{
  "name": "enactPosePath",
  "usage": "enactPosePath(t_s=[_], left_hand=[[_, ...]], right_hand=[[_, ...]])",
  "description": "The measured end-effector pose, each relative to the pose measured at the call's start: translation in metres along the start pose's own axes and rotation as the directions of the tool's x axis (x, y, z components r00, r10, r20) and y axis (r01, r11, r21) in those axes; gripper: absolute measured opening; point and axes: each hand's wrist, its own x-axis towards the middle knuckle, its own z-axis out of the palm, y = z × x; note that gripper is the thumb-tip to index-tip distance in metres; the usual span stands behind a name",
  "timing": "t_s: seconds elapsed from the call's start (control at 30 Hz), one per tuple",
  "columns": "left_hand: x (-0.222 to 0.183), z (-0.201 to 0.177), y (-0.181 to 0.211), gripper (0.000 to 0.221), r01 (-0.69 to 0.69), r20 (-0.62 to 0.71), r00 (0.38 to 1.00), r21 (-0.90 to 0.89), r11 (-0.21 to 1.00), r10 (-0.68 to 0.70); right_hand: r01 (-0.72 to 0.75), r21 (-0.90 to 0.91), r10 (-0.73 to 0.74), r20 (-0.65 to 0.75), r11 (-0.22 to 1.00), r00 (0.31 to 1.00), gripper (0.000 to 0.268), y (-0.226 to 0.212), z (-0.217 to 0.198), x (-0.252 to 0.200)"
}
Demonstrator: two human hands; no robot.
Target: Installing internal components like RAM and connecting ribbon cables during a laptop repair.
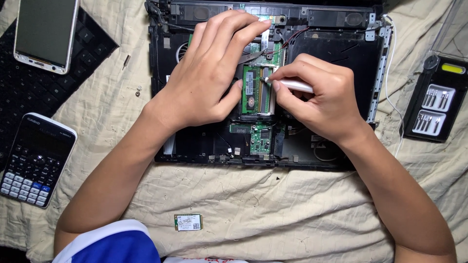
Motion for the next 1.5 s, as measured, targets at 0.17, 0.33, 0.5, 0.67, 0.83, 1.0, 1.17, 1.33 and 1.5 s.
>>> enactPosePath(t_s=[0.17,0.33,0.5,0.67,0.83,1.0,1.17,1.33,1.5], left_hand=[[0.0,0.0,0.0,0.077,0.007,0.003,1.0,-0.009,1.0,-0.007],[0.0,0.0,0.0,0.08,0.012,0.015,1.0,-0.006,1.0,-0.012],[0.001,0.0,-0.001,0.077,-0.018,0.006,1.0,-0.019,1.0,0.018],[0.002,0.001,-0.003,0.044,-0.109,-0.066,0.992,-0.097,0.989,0.103],[0.004,-0.002,-0.001,0.019,-0.188,-0.141,0.976,-0.138,0.973,0.168],[0.001,0.003,-0.006,0.021,-0.197,-0.143,0.972,-0.077,0.977,0.185],[0.001,0.004,-0.004,0.013,-0.227,-0.2,0.957,-0.066,0.972,0.21],[-0.001,0.008,-0.007,0.011,-0.157,-0.344,0.929,-0.038,0.987,0.134],[-0.002,0.009,-0.007,0.022,-0.023,-0.442,0.897,-0.068,0.997,-0.009]], right_hand=[[-0.038,0.039,0.037,0.02,0.999,0.999,0.009,0.002,-0.004,0.004],[-0.059,0.058,0.057,0.032,0.997,0.998,0.01,0.001,-0.006,0.005],[-0.056,0.076,0.053,0.041,0.996,0.998,0.011,0.001,-0.006,0.005],[-0.049,0.086,0.046,0.031,0.995,0.998,0.011,0.003,-0.006,0.005],[-0.072,0.094,0.072,0.0,0.993,0.997,0.011,0.002,-0.005,0.003],[-0.238,0.22,0.251,-0.029,0.946,0.968,0.007,0.007,-0.005,-0.001],[-0.296,0.381,0.336,-0.042,0.876,0.941,0.009,0.011,-0.006,-0.004],[-0.256,0.423,0.313,-0.071,0.869,0.947,0.01,0.012,-0.004,-0.003],[-0.189,0.323,0.218,-0.056,0.927,0.974,0.012,0.01,-0.004,-0.004]])
